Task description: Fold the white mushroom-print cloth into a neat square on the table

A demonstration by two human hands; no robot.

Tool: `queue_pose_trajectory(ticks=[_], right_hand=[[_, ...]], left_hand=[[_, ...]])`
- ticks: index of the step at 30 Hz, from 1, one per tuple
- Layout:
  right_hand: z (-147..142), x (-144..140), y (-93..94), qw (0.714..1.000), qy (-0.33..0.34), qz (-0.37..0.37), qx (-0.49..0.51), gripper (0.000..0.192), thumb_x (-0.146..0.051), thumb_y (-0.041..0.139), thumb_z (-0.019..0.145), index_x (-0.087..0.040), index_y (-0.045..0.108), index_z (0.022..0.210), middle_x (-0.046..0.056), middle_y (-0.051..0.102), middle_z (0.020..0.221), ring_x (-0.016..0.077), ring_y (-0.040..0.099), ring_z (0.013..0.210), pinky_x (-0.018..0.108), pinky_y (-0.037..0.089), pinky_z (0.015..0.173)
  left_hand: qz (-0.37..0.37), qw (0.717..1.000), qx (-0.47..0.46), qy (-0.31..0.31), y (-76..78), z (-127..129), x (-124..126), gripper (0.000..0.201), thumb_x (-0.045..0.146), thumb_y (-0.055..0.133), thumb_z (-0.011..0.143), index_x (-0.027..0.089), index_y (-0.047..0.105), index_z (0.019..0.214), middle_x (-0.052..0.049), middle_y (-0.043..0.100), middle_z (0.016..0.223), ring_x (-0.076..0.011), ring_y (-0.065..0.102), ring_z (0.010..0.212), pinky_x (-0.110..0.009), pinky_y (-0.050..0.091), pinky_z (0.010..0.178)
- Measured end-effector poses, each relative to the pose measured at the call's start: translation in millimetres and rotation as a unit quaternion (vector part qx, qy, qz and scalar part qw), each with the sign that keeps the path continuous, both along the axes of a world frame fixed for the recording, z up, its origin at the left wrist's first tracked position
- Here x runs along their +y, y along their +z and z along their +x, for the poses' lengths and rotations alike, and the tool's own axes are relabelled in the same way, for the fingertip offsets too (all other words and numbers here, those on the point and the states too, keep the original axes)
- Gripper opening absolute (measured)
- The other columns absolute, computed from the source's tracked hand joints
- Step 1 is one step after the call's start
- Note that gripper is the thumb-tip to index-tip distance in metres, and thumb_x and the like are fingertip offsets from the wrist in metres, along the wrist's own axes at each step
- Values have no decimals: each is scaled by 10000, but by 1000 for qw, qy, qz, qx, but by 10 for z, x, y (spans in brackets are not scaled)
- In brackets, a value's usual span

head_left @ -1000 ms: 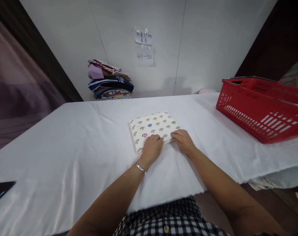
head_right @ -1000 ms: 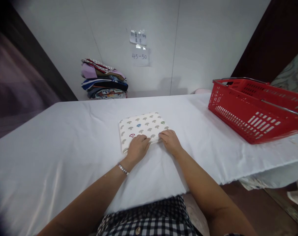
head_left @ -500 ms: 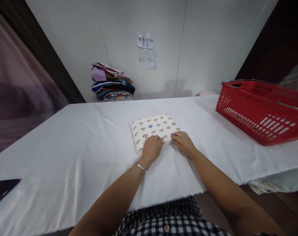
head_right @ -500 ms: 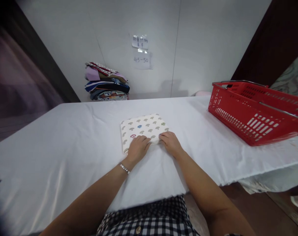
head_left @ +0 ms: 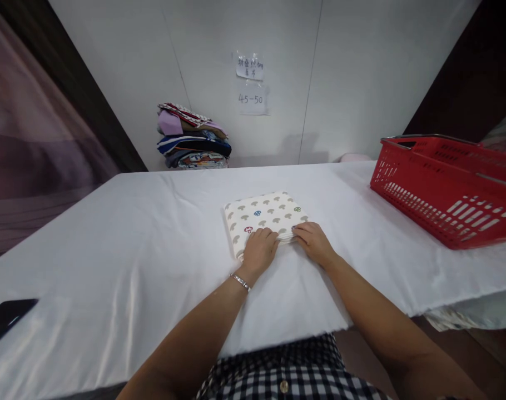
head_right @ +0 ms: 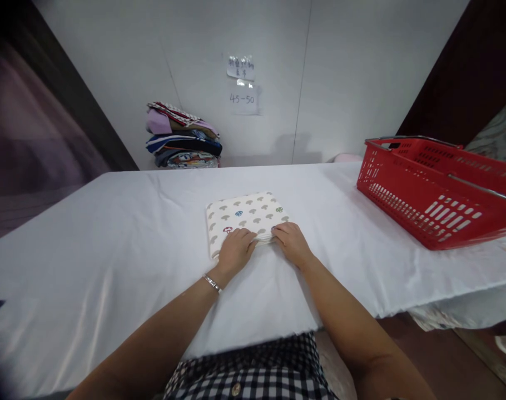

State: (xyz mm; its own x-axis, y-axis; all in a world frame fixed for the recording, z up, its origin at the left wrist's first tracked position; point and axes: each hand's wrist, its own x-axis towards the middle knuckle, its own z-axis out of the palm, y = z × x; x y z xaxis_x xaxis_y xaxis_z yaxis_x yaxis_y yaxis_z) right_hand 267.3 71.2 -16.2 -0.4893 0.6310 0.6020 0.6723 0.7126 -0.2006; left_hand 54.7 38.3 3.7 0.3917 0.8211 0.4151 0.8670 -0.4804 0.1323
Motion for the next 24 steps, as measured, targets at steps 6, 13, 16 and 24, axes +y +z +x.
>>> queue_pose_trajectory(ticks=[6,13,16,24], right_hand=[[-34,-17,23,1000,-19,12,-6,244,-175,480,888,-220,648,1058,82,662,1014,220,564,946,401,412,853],[-70,30,-2,999,-39,24,-5,238,-171,458,898,-216,653,1027,79,666,987,215,561,930,395,404,854],[-61,34,-16,999,-30,23,-5,222,-185,472,894,-208,645,1030,78,662,1002,217,559,943,393,409,866],[-33,50,-20,1000,-8,9,5,239,-199,477,888,-214,626,1075,81,652,1027,229,558,960,410,426,865]], left_hand=[[-2,1000,5,0,10,7,-3,164,259,463,909,212,585,1007,-56,582,955,-209,504,902,-357,389,766],[-6,1000,13,7,3,14,0,175,263,458,909,215,579,1026,-58,584,971,-212,504,905,-360,391,761],[2,1000,13,13,-4,18,2,178,264,447,915,211,581,1020,-61,586,974,-214,503,900,-360,392,759],[10,999,17,35,7,37,-13,182,253,456,909,211,584,1031,-53,601,982,-215,520,901,-348,409,758]])
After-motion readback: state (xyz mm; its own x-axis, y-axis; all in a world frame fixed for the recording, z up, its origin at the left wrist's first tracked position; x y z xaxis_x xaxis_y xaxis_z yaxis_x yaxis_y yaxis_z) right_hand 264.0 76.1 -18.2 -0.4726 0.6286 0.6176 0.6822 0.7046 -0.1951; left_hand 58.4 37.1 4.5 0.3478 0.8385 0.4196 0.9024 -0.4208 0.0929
